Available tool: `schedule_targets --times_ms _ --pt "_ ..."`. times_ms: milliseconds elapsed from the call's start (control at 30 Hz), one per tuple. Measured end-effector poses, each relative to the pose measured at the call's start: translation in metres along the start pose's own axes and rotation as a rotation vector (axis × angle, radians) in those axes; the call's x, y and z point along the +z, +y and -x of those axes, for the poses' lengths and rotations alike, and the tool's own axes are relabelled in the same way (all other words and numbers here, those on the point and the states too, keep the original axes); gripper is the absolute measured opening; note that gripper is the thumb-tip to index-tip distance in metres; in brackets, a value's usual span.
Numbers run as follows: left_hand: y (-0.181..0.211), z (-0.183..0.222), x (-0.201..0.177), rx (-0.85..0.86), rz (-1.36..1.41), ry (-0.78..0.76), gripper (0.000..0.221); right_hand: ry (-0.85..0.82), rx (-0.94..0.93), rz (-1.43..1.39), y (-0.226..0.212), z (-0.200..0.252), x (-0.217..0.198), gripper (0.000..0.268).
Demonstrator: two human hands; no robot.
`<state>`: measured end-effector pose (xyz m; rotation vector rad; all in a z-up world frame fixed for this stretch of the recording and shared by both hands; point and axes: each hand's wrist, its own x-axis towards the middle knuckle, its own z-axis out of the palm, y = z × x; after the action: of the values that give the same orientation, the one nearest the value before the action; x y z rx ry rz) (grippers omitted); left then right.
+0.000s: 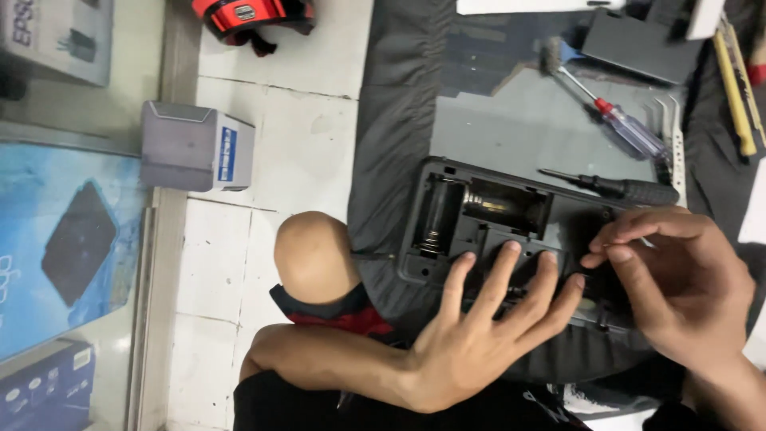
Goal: Disassembling an electronic device and removing batteries using a screwdriver and tweezers
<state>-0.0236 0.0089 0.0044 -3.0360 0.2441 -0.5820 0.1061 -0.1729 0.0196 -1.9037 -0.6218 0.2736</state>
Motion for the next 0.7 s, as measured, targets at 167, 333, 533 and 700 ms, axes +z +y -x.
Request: schedule_targets --times_ms 167,333,533,700 --pt "-0.001 0.0 0.0 -0.013 0.027 0.028 0.039 -0.054 -0.037 0.016 -0.001 -0.015 -0.006 0.021" --pt "0.005 0.006 0.005 0.01 -0.051 -0.011 0.046 -0.19 -0.171 0.299 -0.048 -0.044 0.006 0.022" --pt "0.019 0.016 0.022 0.074 -0.023 -0.074 0.102 -0.567 -0.496 0.296 -0.076 -0.073 0.043 0.026" --pt "0.034 0.03 0.04 0.035 0.16 0.027 0.039 -0.718 -0.69 0.333 -0.084 -0.084 0.07 0.026"
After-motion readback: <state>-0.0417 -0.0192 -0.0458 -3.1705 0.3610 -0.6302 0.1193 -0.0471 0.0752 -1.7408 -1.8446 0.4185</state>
